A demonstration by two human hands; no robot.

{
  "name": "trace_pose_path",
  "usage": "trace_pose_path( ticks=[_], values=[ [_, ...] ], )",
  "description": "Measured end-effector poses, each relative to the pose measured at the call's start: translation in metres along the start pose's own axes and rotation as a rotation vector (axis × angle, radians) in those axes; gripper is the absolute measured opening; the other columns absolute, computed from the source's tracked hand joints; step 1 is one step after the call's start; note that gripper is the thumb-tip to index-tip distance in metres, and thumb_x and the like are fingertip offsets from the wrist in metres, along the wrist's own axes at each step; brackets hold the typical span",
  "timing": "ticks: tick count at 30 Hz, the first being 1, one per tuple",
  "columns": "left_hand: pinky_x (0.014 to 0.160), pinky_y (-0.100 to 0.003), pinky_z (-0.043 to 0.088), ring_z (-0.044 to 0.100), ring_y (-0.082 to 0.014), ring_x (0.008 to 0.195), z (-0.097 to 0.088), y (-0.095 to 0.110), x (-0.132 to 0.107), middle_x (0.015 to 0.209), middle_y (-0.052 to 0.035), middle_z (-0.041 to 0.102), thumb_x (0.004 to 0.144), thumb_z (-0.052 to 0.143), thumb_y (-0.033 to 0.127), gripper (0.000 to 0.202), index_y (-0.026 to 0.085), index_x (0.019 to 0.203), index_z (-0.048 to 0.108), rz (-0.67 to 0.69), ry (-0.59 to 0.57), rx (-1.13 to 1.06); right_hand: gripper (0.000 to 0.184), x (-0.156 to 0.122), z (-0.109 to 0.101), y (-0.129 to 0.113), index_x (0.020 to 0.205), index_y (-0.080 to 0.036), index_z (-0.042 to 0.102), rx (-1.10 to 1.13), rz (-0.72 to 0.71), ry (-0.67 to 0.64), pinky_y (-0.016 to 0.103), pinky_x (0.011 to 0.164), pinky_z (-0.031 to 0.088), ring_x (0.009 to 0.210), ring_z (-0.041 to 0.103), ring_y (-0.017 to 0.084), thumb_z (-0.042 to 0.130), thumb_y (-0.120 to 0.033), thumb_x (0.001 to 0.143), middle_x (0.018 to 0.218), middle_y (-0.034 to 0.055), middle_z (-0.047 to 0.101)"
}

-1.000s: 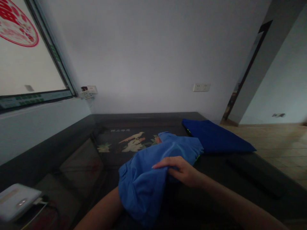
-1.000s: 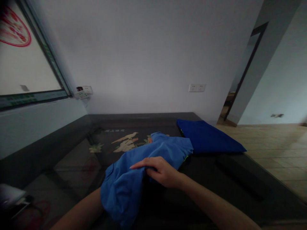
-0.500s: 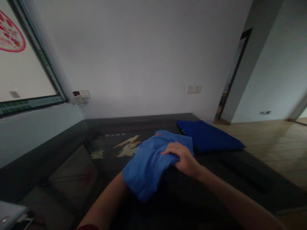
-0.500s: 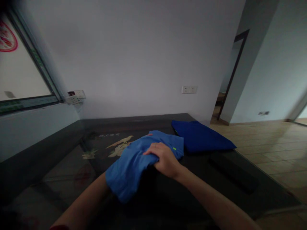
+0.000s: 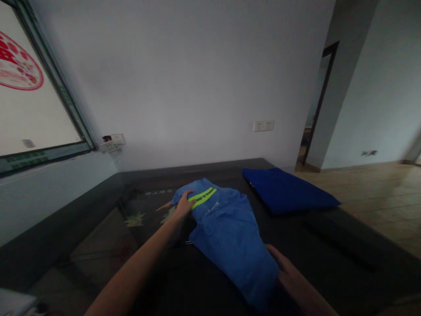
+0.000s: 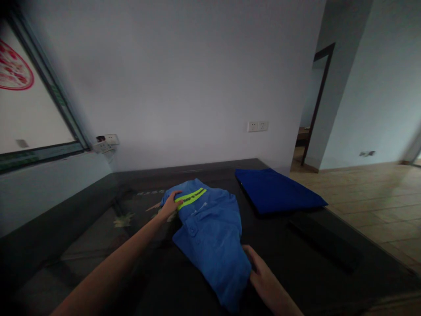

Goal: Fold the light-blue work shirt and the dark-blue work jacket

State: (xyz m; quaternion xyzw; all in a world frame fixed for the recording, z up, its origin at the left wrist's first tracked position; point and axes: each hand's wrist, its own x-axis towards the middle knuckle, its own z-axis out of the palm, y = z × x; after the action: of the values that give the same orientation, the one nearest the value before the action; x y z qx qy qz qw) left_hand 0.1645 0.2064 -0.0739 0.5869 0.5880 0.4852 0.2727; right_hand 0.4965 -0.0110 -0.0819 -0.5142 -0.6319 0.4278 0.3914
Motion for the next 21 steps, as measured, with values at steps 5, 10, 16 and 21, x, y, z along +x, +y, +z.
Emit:
trace_pose_path(
  ticks=[5, 10, 16, 21],
  values=[
    [0.085, -0.038, 0.047, 0.064, -0.0275, 0.098, -0.029, -0.008, -0.021, 0.108, -0.0138, 0.065, 0.085, 0.054, 0.036, 0.057, 0.018, 0.136, 0.039, 0.012, -0.197, 0.617, 0.042, -0.011, -0.033, -0.013, 0.112, -0.017, 0.064, 0.010, 0.012, -0.111, 0.041, 0.092, 0.049, 0.104, 0.062, 0.027, 0.057, -0.041, 0.078, 0.114, 0.0134, 0.066],
    [0.077, -0.042, 0.048, 0.066, -0.0319, 0.090, -0.030, 0.021, -0.038, 0.096, -0.0160, 0.068, 0.090, 0.041, 0.043, 0.048, 0.021, 0.133, 0.044, 0.077, -0.132, 1.066, 0.033, 0.019, -0.042, -0.032, 0.104, -0.019, 0.065, -0.001, -0.084, 0.017, 0.036, 0.082, 0.053, 0.092, 0.066, 0.022, 0.051, -0.041, 0.085, 0.103, 0.0104, 0.068],
    [0.087, -0.029, 0.044, 0.063, -0.0215, 0.098, 0.040, 0.053, -0.032, 0.105, -0.0093, 0.068, 0.087, 0.048, 0.030, 0.030, 0.018, 0.111, 0.062, 0.319, -0.416, 0.668, 0.027, 0.120, -0.006, -0.040, 0.107, -0.017, 0.065, -0.367, -0.298, -0.104, 0.036, 0.092, 0.047, 0.103, 0.061, 0.022, 0.051, -0.023, 0.085, 0.112, 0.0099, 0.066],
    [0.094, -0.033, 0.042, 0.059, -0.0260, 0.108, 0.106, 0.045, -0.017, 0.113, -0.0166, 0.065, 0.082, 0.056, 0.025, 0.031, 0.009, 0.108, 0.064, 0.214, -0.477, 0.552, 0.033, 0.180, 0.017, -0.006, 0.117, -0.013, 0.060, -0.826, -0.304, -0.067, 0.038, 0.102, 0.037, 0.118, 0.050, 0.025, 0.050, -0.013, 0.085, 0.125, 0.0145, 0.058]
  ],
)
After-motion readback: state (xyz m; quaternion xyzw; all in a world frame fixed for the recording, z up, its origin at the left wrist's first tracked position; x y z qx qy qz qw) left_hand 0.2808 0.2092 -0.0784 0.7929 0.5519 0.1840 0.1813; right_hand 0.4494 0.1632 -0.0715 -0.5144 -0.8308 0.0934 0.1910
